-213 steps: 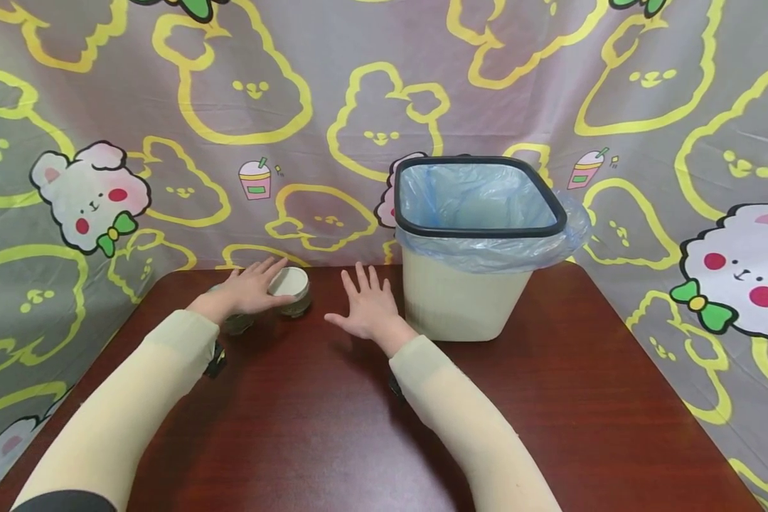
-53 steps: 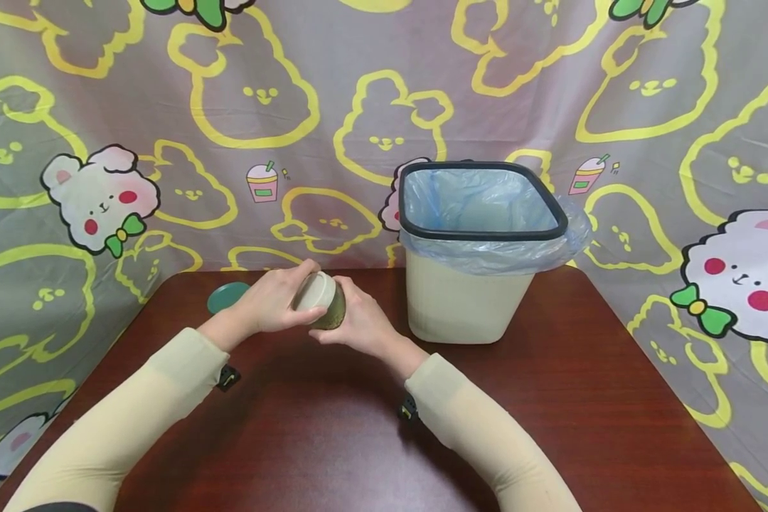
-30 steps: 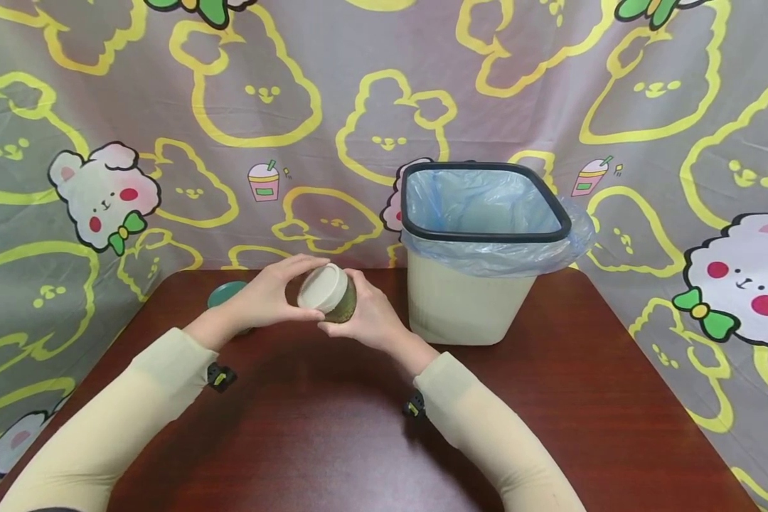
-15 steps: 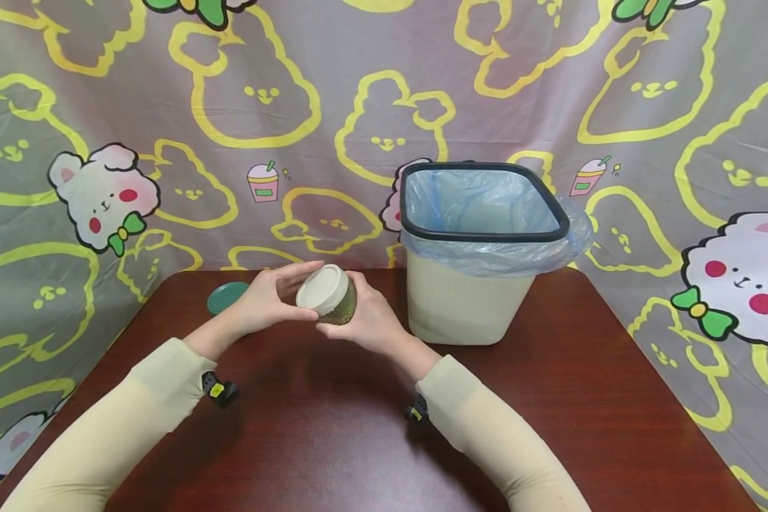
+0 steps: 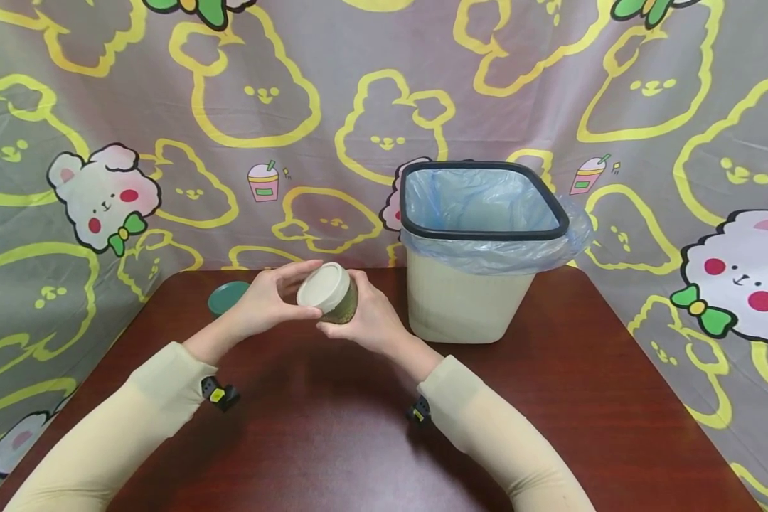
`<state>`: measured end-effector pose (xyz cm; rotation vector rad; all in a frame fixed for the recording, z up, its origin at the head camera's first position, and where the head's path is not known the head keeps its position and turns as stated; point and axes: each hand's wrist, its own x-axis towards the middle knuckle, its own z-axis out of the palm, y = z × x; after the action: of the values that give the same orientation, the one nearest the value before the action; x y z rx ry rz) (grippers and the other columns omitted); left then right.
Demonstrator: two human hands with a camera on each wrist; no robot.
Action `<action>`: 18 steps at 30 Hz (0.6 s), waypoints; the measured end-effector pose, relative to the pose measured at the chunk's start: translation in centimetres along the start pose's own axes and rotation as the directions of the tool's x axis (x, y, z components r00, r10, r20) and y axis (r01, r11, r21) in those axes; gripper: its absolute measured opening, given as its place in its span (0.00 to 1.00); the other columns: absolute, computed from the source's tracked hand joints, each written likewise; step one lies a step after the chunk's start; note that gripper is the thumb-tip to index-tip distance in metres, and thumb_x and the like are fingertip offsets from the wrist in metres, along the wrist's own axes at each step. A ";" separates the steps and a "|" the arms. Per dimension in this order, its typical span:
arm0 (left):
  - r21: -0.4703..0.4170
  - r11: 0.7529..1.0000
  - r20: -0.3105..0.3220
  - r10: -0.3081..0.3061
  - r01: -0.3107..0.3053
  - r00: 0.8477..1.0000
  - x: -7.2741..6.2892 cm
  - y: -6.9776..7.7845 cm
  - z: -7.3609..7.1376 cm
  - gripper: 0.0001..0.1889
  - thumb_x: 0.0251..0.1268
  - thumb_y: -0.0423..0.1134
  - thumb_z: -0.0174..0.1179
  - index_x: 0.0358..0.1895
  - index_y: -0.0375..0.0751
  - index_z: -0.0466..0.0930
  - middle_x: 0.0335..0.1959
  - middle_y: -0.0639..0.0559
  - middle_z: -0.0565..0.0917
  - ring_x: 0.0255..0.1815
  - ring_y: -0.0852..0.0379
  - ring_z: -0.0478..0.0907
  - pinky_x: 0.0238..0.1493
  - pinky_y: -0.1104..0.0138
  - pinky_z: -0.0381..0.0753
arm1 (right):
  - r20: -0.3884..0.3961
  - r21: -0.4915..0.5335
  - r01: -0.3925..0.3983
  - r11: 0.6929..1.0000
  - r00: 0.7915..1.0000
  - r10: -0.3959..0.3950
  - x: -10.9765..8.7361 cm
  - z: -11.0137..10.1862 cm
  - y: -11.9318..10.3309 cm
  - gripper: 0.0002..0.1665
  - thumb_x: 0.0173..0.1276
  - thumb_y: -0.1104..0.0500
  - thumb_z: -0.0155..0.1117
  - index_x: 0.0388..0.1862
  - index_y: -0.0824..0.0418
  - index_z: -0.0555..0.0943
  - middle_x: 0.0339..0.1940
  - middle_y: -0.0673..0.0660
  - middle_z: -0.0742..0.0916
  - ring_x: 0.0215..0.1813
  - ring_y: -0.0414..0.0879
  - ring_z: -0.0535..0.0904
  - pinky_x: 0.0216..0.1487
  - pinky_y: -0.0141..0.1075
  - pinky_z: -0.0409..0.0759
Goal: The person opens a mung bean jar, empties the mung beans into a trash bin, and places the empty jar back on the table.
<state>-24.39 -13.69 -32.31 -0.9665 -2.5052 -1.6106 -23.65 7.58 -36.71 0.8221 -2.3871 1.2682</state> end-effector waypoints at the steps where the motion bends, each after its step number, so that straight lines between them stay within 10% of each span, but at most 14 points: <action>1: 0.005 1.000 -0.014 -0.013 0.013 1.000 0.0 0.2 0.1 0.42 0.49 0.36 0.76 0.69 0.33 0.66 0.66 0.44 0.72 0.61 0.51 0.74 0.57 0.57 0.74 | -0.004 -0.004 -0.004 1.000 1.000 0.004 0.0 0.0 -0.1 0.52 0.45 0.53 0.83 0.64 0.66 0.63 0.53 0.60 0.80 0.48 0.49 0.78 0.48 0.44 0.78; 8: 0.028 0.997 -0.058 -0.070 0.072 0.996 -0.1 1.1 0.6 0.42 0.50 0.39 0.76 0.70 0.36 0.66 0.66 0.44 0.73 0.57 0.51 0.77 0.54 0.57 0.77 | -0.017 -0.008 -0.011 1.000 1.000 0.010 0.0 -0.1 0.0 0.51 0.46 0.53 0.82 0.64 0.65 0.63 0.53 0.60 0.80 0.48 0.49 0.78 0.46 0.44 0.78; 18: 0.003 0.995 0.194 0.097 -0.099 0.976 0.3 1.1 -1.0 0.44 0.51 0.33 0.75 0.73 0.42 0.62 0.69 0.51 0.69 0.66 0.57 0.66 0.62 0.57 0.67 | 0.040 0.004 -0.001 1.000 0.999 0.000 -0.5 -0.4 0.2 0.52 0.46 0.53 0.83 0.64 0.66 0.62 0.54 0.60 0.79 0.50 0.50 0.78 0.49 0.45 0.77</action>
<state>-24.35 -14.04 -30.84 -1.2821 -2.5359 -1.5397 -23.40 8.14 -36.85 0.8556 -2.4162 1.2690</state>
